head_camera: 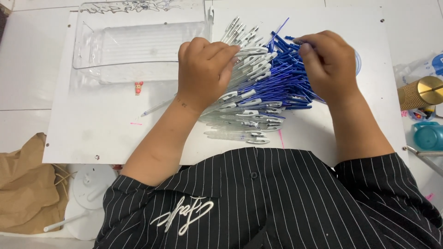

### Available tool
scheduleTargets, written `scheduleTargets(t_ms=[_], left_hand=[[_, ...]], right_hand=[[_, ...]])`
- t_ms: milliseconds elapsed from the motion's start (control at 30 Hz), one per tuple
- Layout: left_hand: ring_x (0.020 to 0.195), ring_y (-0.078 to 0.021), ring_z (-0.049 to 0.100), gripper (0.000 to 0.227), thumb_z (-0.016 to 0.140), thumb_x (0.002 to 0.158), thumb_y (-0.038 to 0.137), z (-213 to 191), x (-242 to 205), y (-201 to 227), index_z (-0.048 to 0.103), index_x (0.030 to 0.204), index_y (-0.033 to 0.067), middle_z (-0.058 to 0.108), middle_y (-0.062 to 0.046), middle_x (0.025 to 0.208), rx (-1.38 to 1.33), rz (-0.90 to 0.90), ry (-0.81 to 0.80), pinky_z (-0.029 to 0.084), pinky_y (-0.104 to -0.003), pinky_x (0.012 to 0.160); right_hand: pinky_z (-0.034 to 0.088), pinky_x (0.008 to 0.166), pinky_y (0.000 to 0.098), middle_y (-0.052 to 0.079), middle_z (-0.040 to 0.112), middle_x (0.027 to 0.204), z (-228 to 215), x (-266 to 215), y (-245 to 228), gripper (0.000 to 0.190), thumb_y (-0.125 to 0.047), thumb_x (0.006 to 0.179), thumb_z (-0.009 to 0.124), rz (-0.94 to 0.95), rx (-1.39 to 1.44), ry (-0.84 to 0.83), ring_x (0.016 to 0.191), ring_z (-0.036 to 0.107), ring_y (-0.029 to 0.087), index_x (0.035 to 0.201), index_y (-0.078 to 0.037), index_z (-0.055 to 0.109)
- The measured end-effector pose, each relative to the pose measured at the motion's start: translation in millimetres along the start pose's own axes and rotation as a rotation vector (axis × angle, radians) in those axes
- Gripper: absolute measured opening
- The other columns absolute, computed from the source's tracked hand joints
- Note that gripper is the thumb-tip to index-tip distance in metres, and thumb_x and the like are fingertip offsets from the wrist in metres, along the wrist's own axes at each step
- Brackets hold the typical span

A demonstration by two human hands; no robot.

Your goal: Assembling plastic pens by inserting ink tubes and caps into pen bodies at a steady pace.

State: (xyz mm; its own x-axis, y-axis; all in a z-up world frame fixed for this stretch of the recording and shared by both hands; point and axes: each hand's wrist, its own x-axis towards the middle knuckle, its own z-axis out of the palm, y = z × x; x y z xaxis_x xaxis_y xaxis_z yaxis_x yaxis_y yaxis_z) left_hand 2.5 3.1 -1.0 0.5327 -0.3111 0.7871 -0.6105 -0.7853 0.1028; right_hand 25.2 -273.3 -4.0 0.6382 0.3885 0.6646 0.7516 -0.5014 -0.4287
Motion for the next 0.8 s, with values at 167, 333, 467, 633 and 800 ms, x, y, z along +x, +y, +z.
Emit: scheduleTargets(t_ms=[167,333,467,633,800], left_hand=[[0.088,-0.0174,0.049,0.013,0.075,0.093,0.015,10.0,-9.0,-7.0,0.078,0.105,0.0155,0.075,0.008,0.087,0.069,-0.041,-0.105,0.029,-0.039,0.098],[0.088,-0.0183,0.050,0.008,0.077,0.092,0.019,14.9,-11.4,-7.5,0.079,0.100,0.0170,0.070,0.006,0.087,0.081,-0.060,-0.139,0.031,-0.039,0.093],[0.086,-0.0173,0.049,0.007,0.075,0.095,0.022,15.7,-13.3,-9.0,0.080,0.097,0.0171,0.066,0.005,0.087,0.090,-0.068,-0.151,0.033,-0.038,0.088],[0.084,-0.0172,0.047,0.008,0.074,0.095,0.021,17.5,-12.8,-9.6,0.080,0.091,0.0171,0.065,0.006,0.084,0.096,-0.074,-0.126,0.033,-0.037,0.086],[0.086,-0.0180,0.047,0.008,0.073,0.096,0.021,14.1,-10.4,-10.6,0.079,0.092,0.0165,0.065,0.005,0.086,0.099,-0.069,-0.099,0.033,-0.036,0.084]], right_hand=[[0.038,0.055,0.0275,0.019,0.069,0.095,-11.6,0.7,5.9,0.018,0.014,0.098,0.072,0.053,-0.147,-0.058,0.063,0.049,0.018,0.114,0.014,0.081],[0.050,0.057,0.0317,0.018,0.076,0.099,-11.7,0.6,17.1,0.019,0.003,0.094,0.073,0.213,-0.333,-0.201,0.065,0.063,0.023,0.111,0.005,0.082],[0.054,0.061,0.0352,0.016,0.076,0.104,-13.9,0.5,21.1,0.024,0.000,0.090,0.072,0.288,-0.381,-0.293,0.069,0.066,0.027,0.112,0.000,0.082],[0.057,0.069,0.0379,0.016,0.076,0.106,-12.1,-4.8,31.8,0.025,-0.004,0.090,0.071,0.313,-0.429,-0.371,0.082,0.069,0.029,0.113,-0.001,0.081],[0.057,0.079,0.0399,0.016,0.076,0.108,-12.1,-5.9,34.3,0.022,-0.005,0.089,0.071,0.277,-0.464,-0.381,0.094,0.070,0.031,0.107,-0.002,0.083]])
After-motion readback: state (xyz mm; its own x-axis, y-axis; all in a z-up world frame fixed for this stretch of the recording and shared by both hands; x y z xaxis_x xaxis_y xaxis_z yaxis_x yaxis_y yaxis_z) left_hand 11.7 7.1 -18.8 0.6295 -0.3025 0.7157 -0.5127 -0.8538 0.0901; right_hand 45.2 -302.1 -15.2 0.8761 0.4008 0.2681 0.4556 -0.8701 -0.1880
